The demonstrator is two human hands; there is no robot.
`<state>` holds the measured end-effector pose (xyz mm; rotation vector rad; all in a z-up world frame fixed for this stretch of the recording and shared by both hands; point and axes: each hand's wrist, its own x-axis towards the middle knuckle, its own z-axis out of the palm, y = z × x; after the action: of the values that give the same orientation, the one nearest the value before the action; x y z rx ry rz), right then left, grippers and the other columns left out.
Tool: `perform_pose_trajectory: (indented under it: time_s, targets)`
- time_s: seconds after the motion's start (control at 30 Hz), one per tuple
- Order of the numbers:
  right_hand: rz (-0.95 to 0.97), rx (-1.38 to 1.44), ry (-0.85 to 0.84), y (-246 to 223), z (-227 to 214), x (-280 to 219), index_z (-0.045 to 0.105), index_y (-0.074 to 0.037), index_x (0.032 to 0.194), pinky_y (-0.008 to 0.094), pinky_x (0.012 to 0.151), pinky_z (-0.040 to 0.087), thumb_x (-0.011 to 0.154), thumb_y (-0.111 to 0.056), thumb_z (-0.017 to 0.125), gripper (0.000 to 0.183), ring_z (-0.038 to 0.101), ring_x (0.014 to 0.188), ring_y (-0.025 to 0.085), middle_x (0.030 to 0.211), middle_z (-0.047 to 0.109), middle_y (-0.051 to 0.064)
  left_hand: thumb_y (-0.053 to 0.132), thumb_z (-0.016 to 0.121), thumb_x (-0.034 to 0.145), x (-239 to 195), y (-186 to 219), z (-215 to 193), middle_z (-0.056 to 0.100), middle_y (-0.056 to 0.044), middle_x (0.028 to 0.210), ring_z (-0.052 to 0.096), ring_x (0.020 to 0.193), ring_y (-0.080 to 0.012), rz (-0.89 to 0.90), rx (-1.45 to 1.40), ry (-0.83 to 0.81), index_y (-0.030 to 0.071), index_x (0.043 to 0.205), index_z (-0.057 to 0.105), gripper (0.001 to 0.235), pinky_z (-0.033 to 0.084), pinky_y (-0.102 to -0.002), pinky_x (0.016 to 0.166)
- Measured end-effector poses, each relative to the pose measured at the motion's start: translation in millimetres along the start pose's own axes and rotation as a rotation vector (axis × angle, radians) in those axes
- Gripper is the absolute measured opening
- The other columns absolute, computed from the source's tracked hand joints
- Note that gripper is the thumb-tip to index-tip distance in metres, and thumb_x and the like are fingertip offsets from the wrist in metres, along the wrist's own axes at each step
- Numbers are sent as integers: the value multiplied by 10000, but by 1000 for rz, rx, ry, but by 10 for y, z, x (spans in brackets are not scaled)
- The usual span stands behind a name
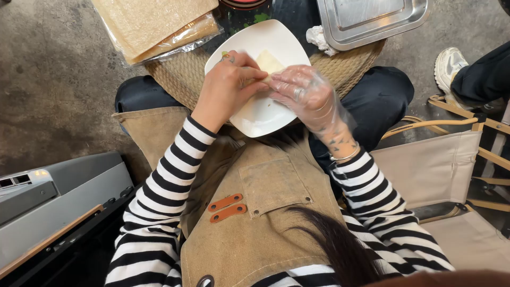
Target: The person prepares spring rolls by placing a sheet on a plate, adding a filling of minced meat and vegetables, and rolling it tightly. They then place the finished roll on a metal tray and repeat the process with a new sheet.
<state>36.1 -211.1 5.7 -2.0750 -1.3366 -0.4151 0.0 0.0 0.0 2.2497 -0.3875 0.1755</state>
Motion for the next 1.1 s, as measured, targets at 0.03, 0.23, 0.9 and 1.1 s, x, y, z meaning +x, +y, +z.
perform_pose_trajectory:
  time_s: [0.03,0.23,0.9,1.1]
  targets:
    - [0,0,0,5,17,-10,728,-10,1084,380,893,553,856,-89,864,278,665,934,279,1045,717,127,161,793,849,6,1,-9,618,-8,897,541,816,-219,0,0,0,74,937,762,128,454,-356,661]
    - [-90,19,39,53,-21,108,730,33,1052,412,844,585,883,29,813,188,677,894,315,1044,715,160,186,784,862,-25,45,-10,494,-47,888,492,811,-246,2,1,21,55,968,768,170,451,-359,620]
    - [268,324,121,286,-41,177,774,-50,874,376,768,554,832,-103,855,106,700,844,296,882,740,113,417,750,788,28,49,-38,699,109,804,557,897,-164,43,360,212,294,838,764,133,396,-324,859]
    - [-23,-191,113,40,106,36,763,-115,983,329,853,564,906,-156,707,104,667,934,237,962,721,37,491,739,780,133,-98,-25,679,137,787,540,858,-142,-65,312,80,340,812,751,155,385,-311,861]
